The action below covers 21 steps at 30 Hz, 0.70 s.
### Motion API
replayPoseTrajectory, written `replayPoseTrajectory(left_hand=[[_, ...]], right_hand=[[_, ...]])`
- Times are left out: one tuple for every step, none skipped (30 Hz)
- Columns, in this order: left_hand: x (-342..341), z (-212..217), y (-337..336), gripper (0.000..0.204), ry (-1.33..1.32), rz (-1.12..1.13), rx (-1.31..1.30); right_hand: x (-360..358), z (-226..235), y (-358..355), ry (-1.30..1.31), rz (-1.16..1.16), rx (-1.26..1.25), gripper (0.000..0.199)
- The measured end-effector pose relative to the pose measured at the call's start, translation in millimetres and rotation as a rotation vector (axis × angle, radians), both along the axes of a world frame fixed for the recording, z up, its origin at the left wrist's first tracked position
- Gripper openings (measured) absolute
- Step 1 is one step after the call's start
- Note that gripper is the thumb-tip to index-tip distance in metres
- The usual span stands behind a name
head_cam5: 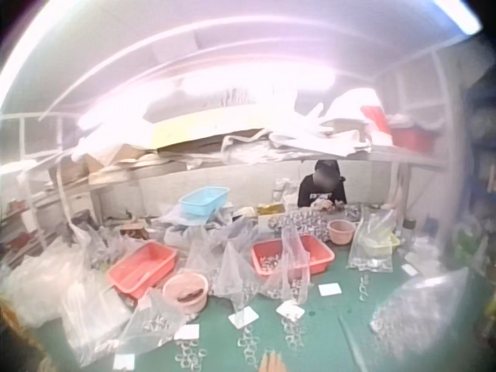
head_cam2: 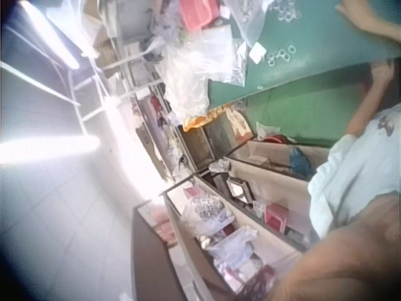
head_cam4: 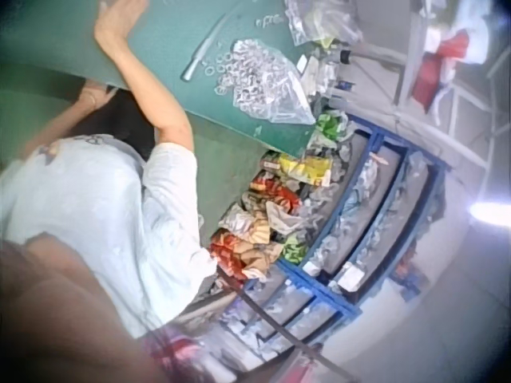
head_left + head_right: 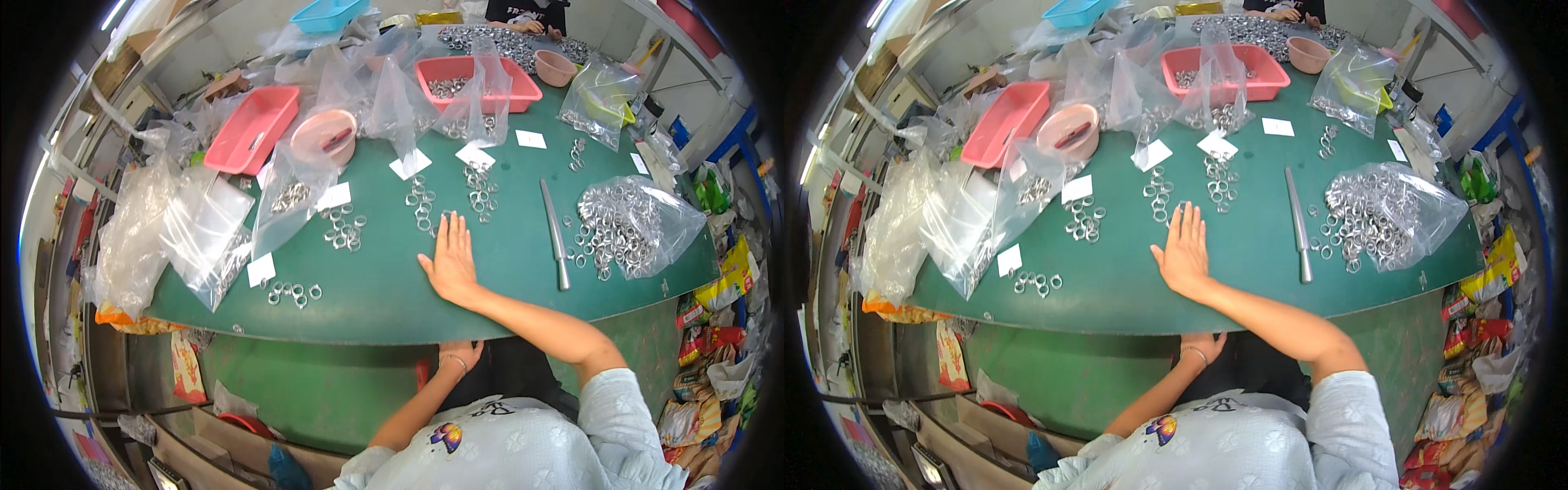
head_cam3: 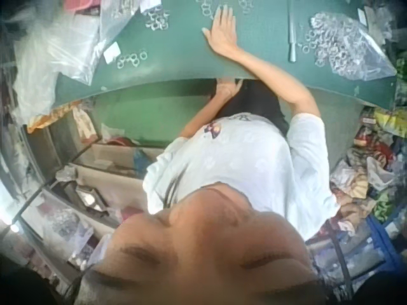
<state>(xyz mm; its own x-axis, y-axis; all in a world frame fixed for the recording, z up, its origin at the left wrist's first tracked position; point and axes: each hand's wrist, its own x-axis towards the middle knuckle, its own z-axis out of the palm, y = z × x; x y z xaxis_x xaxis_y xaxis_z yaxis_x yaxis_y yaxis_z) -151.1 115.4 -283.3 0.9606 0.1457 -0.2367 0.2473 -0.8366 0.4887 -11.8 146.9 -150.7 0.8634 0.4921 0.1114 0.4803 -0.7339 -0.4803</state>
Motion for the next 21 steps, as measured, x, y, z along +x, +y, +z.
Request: replayPoseTrajectory(left_hand=[[-3,-4,5,0.052,0.012,0.002,0.006],[-6,-9,9,0.050,0.023,0.001,0.010],[-6,-9,14,0.049,0.038,-0.009,0.014],[-3,-10,18,0.047,0.062,-0.005,-0.005],[-3,-5,24,0.046,0.091,0.000,-0.021],[-4,-1,27,0.045,0.120,-0.003,-0.036],[-6,-12,29,0.045,0.056,-0.020,0.009],[-4,-10,32,0.046,0.070,-0.025,0.023],[-3,-6,34,0.046,0.079,-0.044,0.029],[-2,-2,36,0.046,0.088,-0.068,0.037],[-5,-2,38,0.048,0.058,-0.055,0.078],[-5,-1,40,0.048,0.053,-0.040,0.084],[-5,-1,39,0.049,0.048,-0.029,0.089],[-7,-2,41,0.049,0.041,0.005,0.097],[-10,-8,43,0.049,-0.037,0.027,0.114],[-15,-20,43,0.050,-0.114,0.050,0.128],[-12,-26,41,0.050,-0.202,0.088,0.137],[-6,-21,37,0.051,-0.145,0.104,0.099],[-3,-11,31,0.052,-0.084,0.116,0.059],[-1,-6,25,0.053,-0.020,0.132,0.023],[4,-5,20,0.054,-0.001,0.078,0.052]], right_hand=[[8,-9,14,0.006,-0.020,-0.014,0.080],[14,-15,27,-0.025,-0.033,-0.021,0.080],[19,-19,38,-0.050,-0.054,-0.030,0.081],[24,-22,47,-0.076,-0.078,-0.039,0.081],[29,-23,59,-0.053,-0.108,-0.049,0.081],[36,-24,68,-0.050,-0.124,-0.026,0.080],[44,-25,75,-0.048,-0.144,-0.003,0.080],[51,-27,82,-0.048,-0.165,0.019,0.079],[56,-25,84,-0.039,-0.171,0.010,0.079],[61,-23,86,-0.031,-0.183,0.001,0.078],[65,-22,88,-0.023,-0.183,-0.010,0.078],[62,-16,85,-0.051,-0.179,0.053,0.078],[59,-13,73,-0.074,-0.152,0.105,0.077],[50,-3,64,-0.099,-0.102,0.160,0.076],[41,10,48,-0.092,-0.051,0.155,0.075],[32,23,24,-0.084,0.000,0.149,0.074],[24,34,0,-0.087,0.065,0.139,0.073],[19,38,-27,-0.170,0.061,0.065,0.069],[16,40,-59,-0.249,0.054,-0.012,0.065],[18,43,-90,-0.268,-0.014,-0.039,0.061],[18,46,-118,-0.285,-0.078,-0.058,0.056]])
